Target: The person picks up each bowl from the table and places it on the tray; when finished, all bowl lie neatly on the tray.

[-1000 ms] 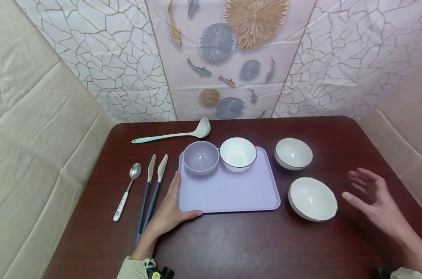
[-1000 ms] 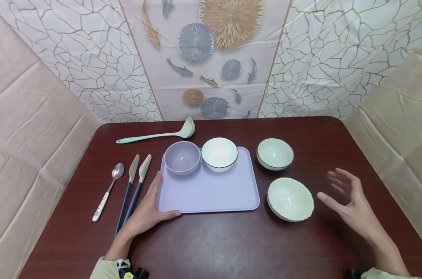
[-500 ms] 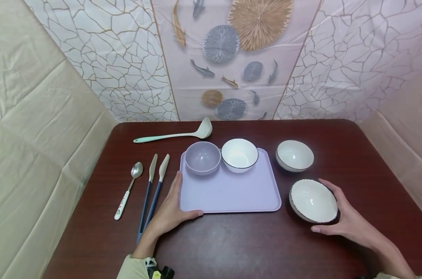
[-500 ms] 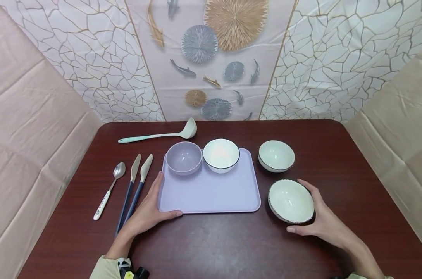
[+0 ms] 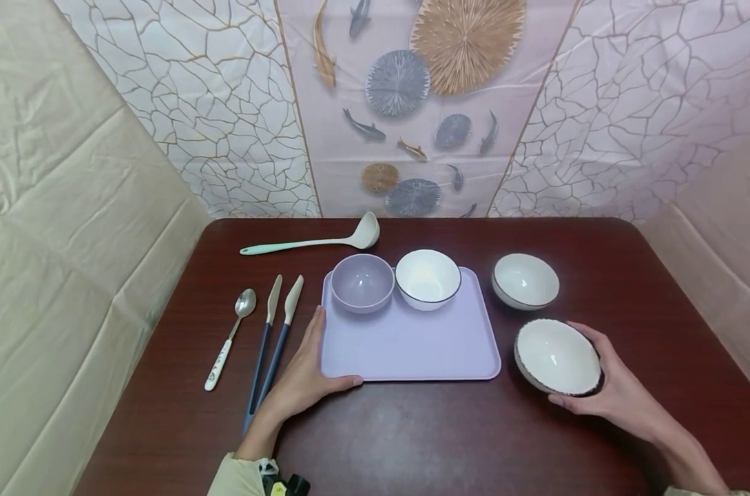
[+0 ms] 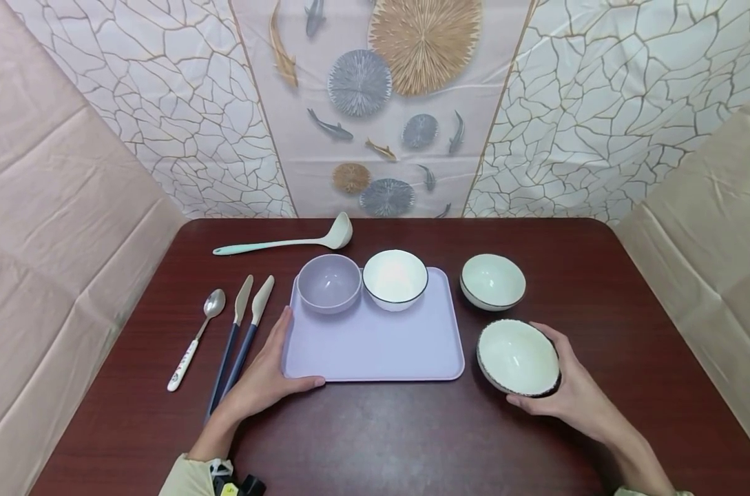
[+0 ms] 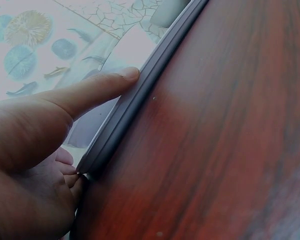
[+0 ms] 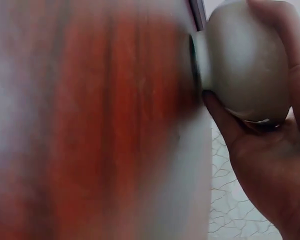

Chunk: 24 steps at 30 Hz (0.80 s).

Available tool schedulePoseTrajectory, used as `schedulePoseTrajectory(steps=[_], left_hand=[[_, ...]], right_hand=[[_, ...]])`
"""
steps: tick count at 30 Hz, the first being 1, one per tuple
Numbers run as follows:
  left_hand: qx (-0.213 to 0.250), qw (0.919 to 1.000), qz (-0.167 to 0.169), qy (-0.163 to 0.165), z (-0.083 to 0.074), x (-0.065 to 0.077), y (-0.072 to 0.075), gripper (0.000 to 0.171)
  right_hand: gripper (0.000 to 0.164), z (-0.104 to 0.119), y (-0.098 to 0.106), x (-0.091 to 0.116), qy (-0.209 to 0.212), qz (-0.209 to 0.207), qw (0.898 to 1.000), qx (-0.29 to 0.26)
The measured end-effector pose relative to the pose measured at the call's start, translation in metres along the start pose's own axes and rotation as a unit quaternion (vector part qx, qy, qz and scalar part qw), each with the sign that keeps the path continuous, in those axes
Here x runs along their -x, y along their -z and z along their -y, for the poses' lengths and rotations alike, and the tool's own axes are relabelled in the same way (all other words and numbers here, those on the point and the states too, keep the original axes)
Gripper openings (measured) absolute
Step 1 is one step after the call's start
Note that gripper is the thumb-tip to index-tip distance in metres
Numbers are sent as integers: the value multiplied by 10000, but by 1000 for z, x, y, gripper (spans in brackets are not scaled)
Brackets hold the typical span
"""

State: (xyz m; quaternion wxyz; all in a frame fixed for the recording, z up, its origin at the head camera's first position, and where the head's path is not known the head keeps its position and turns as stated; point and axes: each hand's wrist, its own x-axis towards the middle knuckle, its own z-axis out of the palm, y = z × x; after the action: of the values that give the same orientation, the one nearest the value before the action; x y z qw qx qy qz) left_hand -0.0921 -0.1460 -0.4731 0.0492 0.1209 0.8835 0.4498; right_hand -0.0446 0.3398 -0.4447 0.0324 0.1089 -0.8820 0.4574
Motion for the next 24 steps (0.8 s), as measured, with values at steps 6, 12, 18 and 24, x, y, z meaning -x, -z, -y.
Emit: schedulePoseTrajectory(steps=[6, 12, 18, 24], left_hand=[[-1, 10000, -33, -80, 0, 0, -1, 133], [-10, 10000, 11, -45, 1, 0, -1, 133], [5, 10000, 23, -12, 0, 0, -1, 133], [15, 10000, -58, -70, -2, 0, -1, 132]], right_hand=[[118, 12, 12, -15, 243, -299, 9993, 9], [119, 19, 23, -22, 129, -341, 9992, 170], [119, 18, 24, -21, 125, -387, 9989, 234], [119, 19, 21, -24, 155, -427, 9986, 257]])
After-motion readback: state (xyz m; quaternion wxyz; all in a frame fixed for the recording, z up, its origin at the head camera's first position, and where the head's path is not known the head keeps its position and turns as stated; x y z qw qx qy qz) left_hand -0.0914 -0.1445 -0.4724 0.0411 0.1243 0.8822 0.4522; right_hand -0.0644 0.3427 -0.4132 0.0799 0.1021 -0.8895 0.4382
